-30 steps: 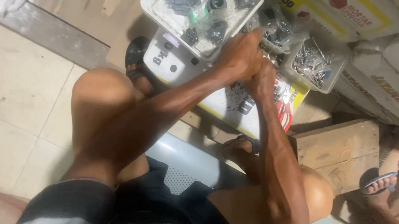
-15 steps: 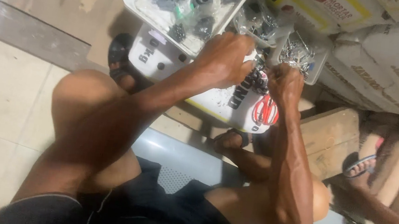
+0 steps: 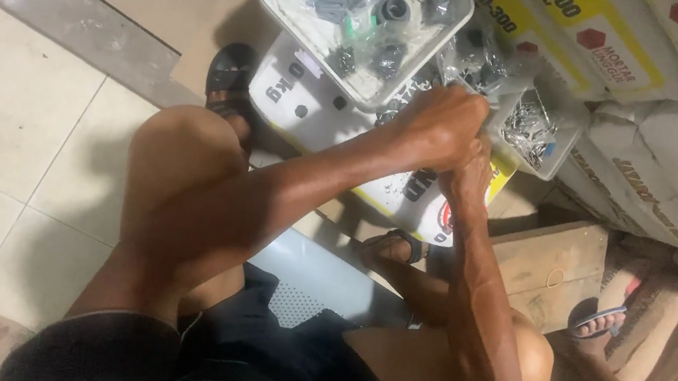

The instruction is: Assembling small metal components by hand, picking them from a plastic tray and joining them together.

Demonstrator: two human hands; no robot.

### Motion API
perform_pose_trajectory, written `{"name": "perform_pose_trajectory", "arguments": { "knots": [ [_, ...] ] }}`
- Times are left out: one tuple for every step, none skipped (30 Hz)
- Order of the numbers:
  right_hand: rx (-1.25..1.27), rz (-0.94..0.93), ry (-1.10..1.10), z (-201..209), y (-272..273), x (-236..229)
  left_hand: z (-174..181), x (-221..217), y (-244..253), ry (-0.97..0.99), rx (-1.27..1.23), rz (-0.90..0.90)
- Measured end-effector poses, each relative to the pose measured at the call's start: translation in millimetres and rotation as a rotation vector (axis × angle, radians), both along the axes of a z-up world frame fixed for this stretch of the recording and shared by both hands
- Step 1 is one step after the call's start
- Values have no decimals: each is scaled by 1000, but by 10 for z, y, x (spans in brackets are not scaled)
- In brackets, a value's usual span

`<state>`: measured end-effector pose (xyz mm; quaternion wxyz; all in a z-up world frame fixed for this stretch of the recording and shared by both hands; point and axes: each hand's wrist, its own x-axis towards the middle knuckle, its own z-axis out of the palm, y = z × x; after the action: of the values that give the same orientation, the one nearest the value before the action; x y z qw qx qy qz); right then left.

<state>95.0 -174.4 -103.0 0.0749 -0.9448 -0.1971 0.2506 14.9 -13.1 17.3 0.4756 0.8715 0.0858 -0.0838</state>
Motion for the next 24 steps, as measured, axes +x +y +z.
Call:
{"name": "perform_pose_trajectory", "arguments": {
  "knots": [
    [-1,0,-1,24,-41,19,-28,-7,-1,-1,-1,0],
    [104,-5,44,50,-82,36,-53,-13,-4,-21,-5,-14],
    [208,-11,88,79,-129,55,-76,-17,-12,-41,-10,-28],
    [211,-12,87,105,-168,73,-123,-5,-45,-41,-7,-30],
    [320,-20,130,134,-211,93,-167,10,-83,10,2,-44],
    [430,-31,171,165,-261,111,-208,29,-124,61,12,-61],
    [434,-37,170,211,-292,121,-185,-26,-106,61,15,-67],
    [544,-51,206,267,-336,142,-157,-66,-97,11,-14,-29],
    [655,-64,241,322,-382,163,-131,-104,-88,-40,-43,9],
    [659,-68,236,502,-316,142,-212,-48,-104,-44,-40,3],
    [783,-110,293,682,-249,123,-295,10,-118,-124,-53,-19],
    [907,-157,353,857,-187,88,-381,58,-135,-200,-67,-43],
    [910,-166,351,938,-176,80,-266,27,-131,-198,-66,-52],
    [1016,-212,437,1015,-155,81,-154,1,-119,-205,-60,-58],
    [1122,-257,524,1089,-131,81,-44,-25,-104,-211,-54,-63],
    [1123,-267,520,1110,-144,98,-79,2,-92,-209,-57,-72],
    [1171,-284,561,1128,-152,112,-118,27,-75,-251,-73,-36],
    [1217,-298,606,1142,-151,127,-161,45,-54,-291,-88,5],
    [1215,-303,605,1209,-171,114,-233,114,-77,-289,-92,2],
    [1192,-310,588,1274,-155,111,-304,182,-69,-337,-70,36],
    [1169,-316,571,1340,-134,102,-373,243,-56,-386,-48,70],
    [1165,-311,575,1320,-122,98,-379,260,-54,-385,-48,77],
    [1157,-284,468,1300,-106,90,-386,273,-48,-393,-17,70],
    [1146,-256,361,1282,-89,86,-393,289,-42,-401,12,64]
  ]
}}
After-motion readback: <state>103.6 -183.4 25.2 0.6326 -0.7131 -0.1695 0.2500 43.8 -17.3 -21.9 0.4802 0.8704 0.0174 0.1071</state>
